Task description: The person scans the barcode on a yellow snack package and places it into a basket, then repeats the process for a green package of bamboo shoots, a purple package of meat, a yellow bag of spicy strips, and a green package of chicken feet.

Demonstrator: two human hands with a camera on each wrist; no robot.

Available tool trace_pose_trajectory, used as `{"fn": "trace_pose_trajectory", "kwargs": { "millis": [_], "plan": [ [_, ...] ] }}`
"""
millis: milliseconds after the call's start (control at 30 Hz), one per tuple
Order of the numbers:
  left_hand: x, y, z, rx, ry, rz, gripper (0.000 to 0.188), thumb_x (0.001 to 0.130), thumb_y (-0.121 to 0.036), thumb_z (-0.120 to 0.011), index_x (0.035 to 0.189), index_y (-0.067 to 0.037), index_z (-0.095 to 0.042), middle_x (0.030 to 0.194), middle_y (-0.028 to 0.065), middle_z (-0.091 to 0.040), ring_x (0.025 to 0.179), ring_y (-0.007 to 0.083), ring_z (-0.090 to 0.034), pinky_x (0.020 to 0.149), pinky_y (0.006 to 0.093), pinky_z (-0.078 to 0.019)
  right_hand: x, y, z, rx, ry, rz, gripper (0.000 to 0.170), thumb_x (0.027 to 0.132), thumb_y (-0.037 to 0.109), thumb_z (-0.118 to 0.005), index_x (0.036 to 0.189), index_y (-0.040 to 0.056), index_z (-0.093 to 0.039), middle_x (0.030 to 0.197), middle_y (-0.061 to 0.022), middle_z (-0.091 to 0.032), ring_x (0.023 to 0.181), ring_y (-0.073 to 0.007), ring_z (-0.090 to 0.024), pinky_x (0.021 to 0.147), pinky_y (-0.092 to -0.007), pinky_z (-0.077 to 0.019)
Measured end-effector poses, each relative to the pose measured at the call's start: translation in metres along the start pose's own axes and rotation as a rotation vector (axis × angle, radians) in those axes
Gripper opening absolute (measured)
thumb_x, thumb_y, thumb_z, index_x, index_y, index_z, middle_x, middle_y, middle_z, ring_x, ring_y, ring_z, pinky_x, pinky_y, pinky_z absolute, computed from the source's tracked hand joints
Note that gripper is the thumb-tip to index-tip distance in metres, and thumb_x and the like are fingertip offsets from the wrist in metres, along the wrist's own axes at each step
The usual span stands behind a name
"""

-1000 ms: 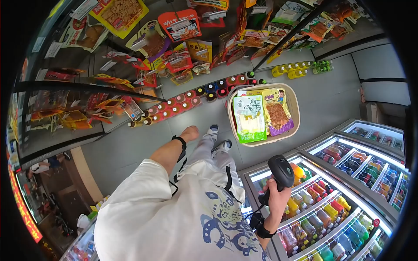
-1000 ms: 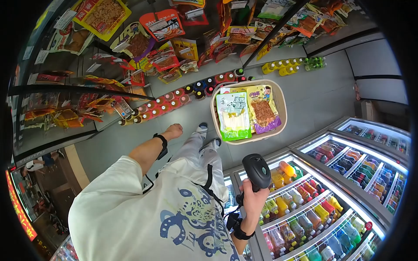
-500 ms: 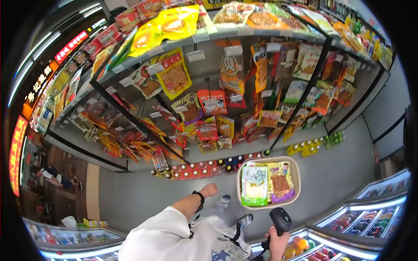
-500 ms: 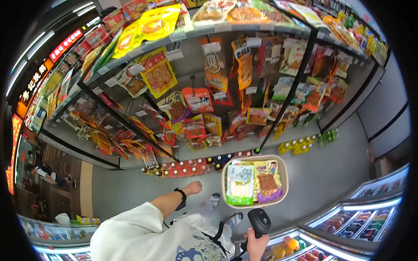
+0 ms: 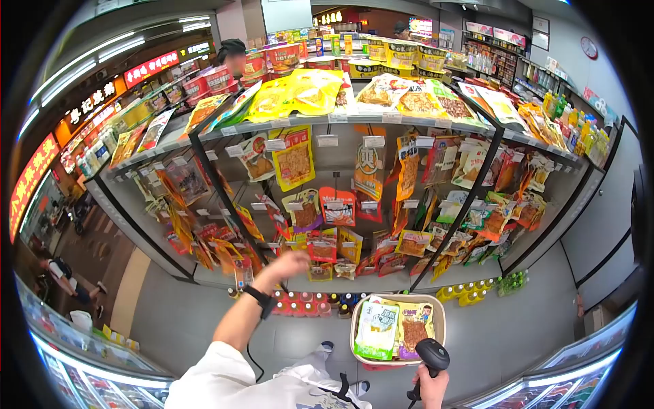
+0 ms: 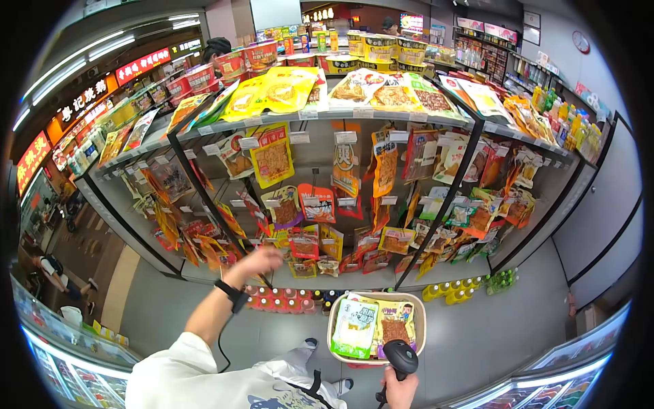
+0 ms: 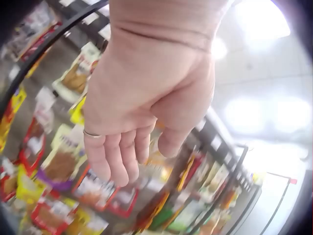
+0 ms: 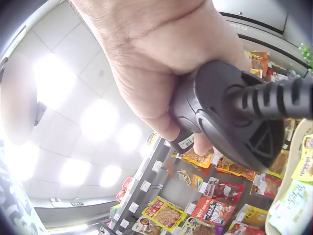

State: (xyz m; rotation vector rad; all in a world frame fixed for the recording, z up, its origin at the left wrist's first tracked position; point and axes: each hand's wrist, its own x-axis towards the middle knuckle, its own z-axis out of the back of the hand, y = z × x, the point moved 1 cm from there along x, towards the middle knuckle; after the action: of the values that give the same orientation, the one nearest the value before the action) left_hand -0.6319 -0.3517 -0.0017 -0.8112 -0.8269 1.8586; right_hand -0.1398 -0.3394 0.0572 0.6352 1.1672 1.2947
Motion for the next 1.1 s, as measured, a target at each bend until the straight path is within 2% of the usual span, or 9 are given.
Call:
{"fn": "trace_pose_trajectory", "kwargs": {
  "millis": [33, 233, 300, 367, 433, 567, 633, 767, 1100],
  "plan": [
    [0.000, -0.045, 0.031, -0.171, -0.017, 0.064, 0.035, 0.083, -0.017, -0.061, 0.115, 0.000, -0.058, 0.099, 0.0085, -0.064, 0.090, 0.0166, -0.061, 0.079, 0.0306, -0.0498, 0.001, 0.001, -0.006, 0.000, -0.011, 0.006, 0.025, 0.081, 0.021, -0.066, 0.081, -0.0033, -0.061, 0.057, -0.0057, -0.056, 0.050, -0.0128, -0.053, 0.049, -0.0303, -0.0430],
    [0.098, -0.164, 0.190, 0.034, -0.487, -0.468, 0.032, 0.082, -0.016, -0.058, 0.112, -0.003, -0.059, 0.098, 0.0048, -0.063, 0.090, 0.0128, -0.058, 0.077, 0.0265, -0.0474, 0.015, 0.000, -0.058, 0.181, -0.021, 0.078, 0.018, 0.078, 0.009, -0.063, 0.090, -0.0049, -0.063, 0.065, -0.0075, -0.062, 0.051, -0.0139, -0.060, 0.049, -0.0287, -0.0482],
    [0.118, -0.207, 0.230, 0.221, -0.734, -0.288, 0.045, 0.075, -0.027, -0.064, 0.113, -0.003, -0.060, 0.110, 0.0187, -0.061, 0.104, 0.0284, -0.059, 0.090, 0.0361, -0.0459, 0.012, 0.005, -0.073, 0.140, -0.070, 0.028, 0.022, 0.078, 0.016, -0.065, 0.086, -0.0044, -0.062, 0.062, -0.0065, -0.060, 0.052, -0.0134, -0.057, 0.050, -0.0295, -0.0457],
    [0.166, -0.209, 0.269, 0.425, -0.967, -0.465, 0.049, 0.074, -0.033, -0.062, 0.114, -0.005, -0.059, 0.113, 0.0209, -0.059, 0.109, 0.0330, -0.055, 0.092, 0.0406, -0.0440, 0.010, 0.004, -0.089, 0.089, -0.120, -0.034, 0.028, 0.078, 0.023, -0.068, 0.083, -0.0039, -0.062, 0.059, -0.0055, -0.057, 0.053, -0.0128, -0.053, 0.050, -0.0303, -0.0432],
    [0.185, -0.222, 0.286, 0.496, -1.029, -0.336, 0.052, 0.074, -0.036, -0.061, 0.115, -0.006, -0.058, 0.117, 0.0209, -0.057, 0.110, 0.0341, -0.054, 0.093, 0.0432, -0.0426, 0.009, -0.001, -0.103, -0.002, -0.251, 0.024, 0.028, 0.078, 0.023, -0.067, 0.083, -0.0043, -0.063, 0.060, -0.0055, -0.058, 0.054, -0.0127, -0.053, 0.051, -0.0303, -0.0431],
    [0.218, -0.236, 0.309, 0.680, -0.854, -0.032, 0.061, 0.073, -0.045, -0.060, 0.117, -0.004, -0.057, 0.121, 0.0194, -0.057, 0.112, 0.0345, -0.054, 0.092, 0.0454, -0.0435, -0.007, 0.022, -0.118, 0.030, -0.289, -0.034, 0.027, 0.078, 0.022, -0.066, 0.085, -0.0045, -0.063, 0.061, -0.0058, -0.059, 0.054, -0.0126, -0.053, 0.051, -0.0302, -0.0432],
    [0.216, -0.248, 0.309, 0.624, -0.816, 0.003, 0.066, 0.070, -0.051, -0.061, 0.116, -0.004, -0.058, 0.119, 0.0187, -0.058, 0.112, 0.0334, -0.055, 0.092, 0.0432, -0.0441, -0.021, 0.058, -0.118, 0.099, -0.270, -0.260, 0.025, 0.078, 0.020, -0.064, 0.085, -0.0047, -0.062, 0.061, -0.0057, -0.059, 0.055, -0.0126, -0.054, 0.051, -0.0300, -0.0434],
    [0.223, -0.252, 0.315, 0.648, -0.724, -0.018, 0.074, 0.067, -0.057, -0.064, 0.116, -0.001, -0.057, 0.115, 0.0204, -0.060, 0.108, 0.0297, -0.058, 0.088, 0.0396, -0.0446, -0.007, 0.011, -0.120, 0.299, -0.341, -0.130, 0.015, 0.078, 0.008, -0.060, 0.087, -0.0042, -0.058, 0.063, -0.0071, -0.059, 0.049, -0.0146, -0.057, 0.047, -0.0258, -0.0458],
    [0.237, -0.264, 0.309, 0.446, -0.604, -0.028, 0.073, 0.055, -0.035, -0.085, 0.112, 0.003, -0.059, 0.116, 0.0185, -0.061, 0.108, 0.0256, -0.057, 0.093, 0.0338, -0.0421, 0.012, 0.031, -0.083, 0.153, -0.282, 0.032, 0.018, 0.078, 0.012, -0.063, 0.084, -0.0052, -0.063, 0.061, -0.0066, -0.061, 0.050, -0.0125, -0.059, 0.048, -0.0272, -0.0465]
  ]
}}
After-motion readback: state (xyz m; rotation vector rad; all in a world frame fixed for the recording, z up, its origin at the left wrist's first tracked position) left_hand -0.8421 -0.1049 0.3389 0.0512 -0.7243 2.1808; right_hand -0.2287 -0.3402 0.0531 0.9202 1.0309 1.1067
